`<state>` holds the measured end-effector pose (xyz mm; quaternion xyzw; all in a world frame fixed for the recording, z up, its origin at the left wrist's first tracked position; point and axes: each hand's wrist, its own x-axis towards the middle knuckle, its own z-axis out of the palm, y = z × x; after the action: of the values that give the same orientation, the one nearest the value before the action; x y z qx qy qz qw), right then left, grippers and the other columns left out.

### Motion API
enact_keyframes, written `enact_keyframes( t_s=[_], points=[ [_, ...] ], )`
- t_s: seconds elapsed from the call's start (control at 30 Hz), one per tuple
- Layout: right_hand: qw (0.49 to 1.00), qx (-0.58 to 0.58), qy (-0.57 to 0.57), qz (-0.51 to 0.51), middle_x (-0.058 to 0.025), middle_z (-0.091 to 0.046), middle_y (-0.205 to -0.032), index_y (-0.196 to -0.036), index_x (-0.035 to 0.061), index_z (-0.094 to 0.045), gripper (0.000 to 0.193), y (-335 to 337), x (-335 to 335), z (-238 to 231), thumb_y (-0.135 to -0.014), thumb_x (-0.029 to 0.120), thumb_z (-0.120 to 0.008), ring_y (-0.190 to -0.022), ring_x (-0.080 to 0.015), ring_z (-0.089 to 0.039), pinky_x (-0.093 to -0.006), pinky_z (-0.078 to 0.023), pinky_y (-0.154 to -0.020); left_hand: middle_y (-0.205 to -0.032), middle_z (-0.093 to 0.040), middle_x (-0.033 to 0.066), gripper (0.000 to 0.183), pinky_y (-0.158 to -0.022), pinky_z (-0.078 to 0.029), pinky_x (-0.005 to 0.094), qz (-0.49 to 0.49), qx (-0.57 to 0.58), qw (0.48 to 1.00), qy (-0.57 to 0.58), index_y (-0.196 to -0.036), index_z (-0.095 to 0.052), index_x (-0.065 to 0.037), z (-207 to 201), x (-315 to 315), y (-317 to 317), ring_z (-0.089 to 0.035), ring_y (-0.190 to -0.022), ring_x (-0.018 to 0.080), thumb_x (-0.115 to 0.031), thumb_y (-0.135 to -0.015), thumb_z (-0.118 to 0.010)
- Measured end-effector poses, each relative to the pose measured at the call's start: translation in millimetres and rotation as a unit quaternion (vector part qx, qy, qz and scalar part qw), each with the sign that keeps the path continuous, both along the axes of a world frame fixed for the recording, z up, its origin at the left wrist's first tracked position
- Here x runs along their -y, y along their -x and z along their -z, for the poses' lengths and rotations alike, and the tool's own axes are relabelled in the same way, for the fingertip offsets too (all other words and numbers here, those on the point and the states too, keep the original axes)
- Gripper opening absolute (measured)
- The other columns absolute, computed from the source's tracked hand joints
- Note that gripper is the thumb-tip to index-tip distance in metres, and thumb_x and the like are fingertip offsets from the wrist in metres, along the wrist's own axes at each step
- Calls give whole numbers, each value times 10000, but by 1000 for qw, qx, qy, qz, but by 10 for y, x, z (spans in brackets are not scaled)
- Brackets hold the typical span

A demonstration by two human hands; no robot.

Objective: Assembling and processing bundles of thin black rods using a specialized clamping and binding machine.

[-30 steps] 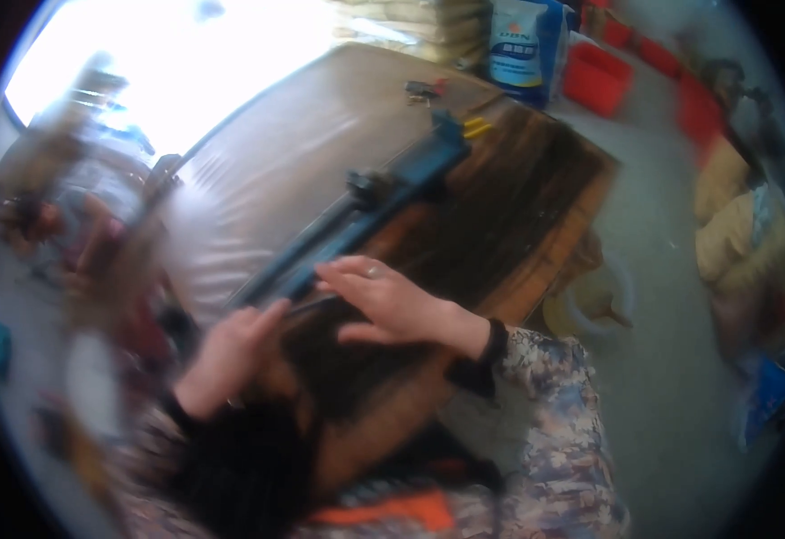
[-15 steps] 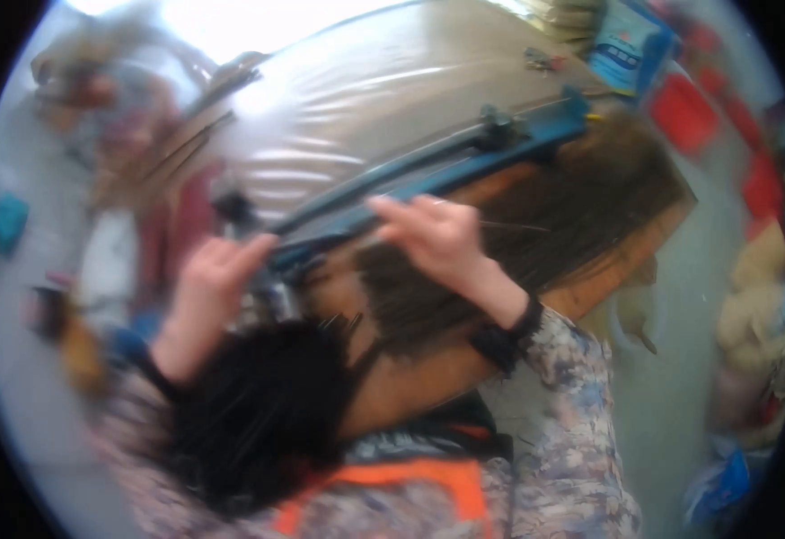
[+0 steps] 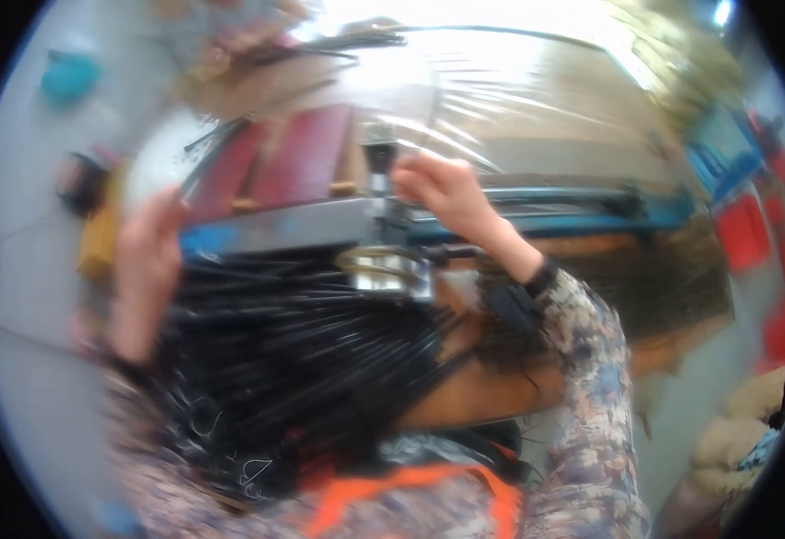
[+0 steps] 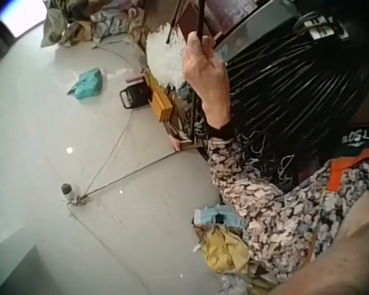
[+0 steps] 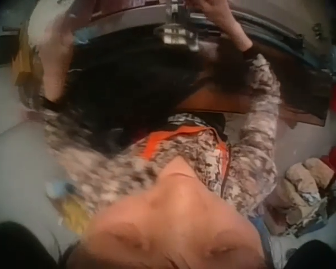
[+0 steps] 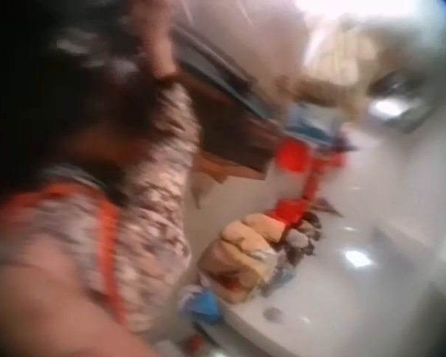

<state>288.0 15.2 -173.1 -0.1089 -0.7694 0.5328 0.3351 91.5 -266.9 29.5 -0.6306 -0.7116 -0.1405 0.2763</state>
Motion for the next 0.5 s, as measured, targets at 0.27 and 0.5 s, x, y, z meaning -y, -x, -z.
enact_keyframes(
  t_s=[0.27, 0.5],
  points=[
    [985, -100, -79, -113, -102, -709, -906, -1025, -31, -635, 95, 139, -66, -327, -998, 25, -564, -846, -154, -712, -278, -587, -736, -832, -604, 173, 232, -664, -479, 412, -118, 65, 991, 7, -1170, -649, -21, 301, 717, -370, -599, -738, 356, -35, -938, -657],
    [963, 97, -201, -150, -85, -687, -845, -1009, 5, -588, 89, 578, 110, -1169, -1008, 91, -565, -773, -163, -683, -310, -558, -702, -809, -590, 162, 231, -642, -475, 408, -105, 100, 989, -20, -1170, -651, -33, -50, 747, -37, -596, -720, 345, -59, -941, -662]
  ],
)
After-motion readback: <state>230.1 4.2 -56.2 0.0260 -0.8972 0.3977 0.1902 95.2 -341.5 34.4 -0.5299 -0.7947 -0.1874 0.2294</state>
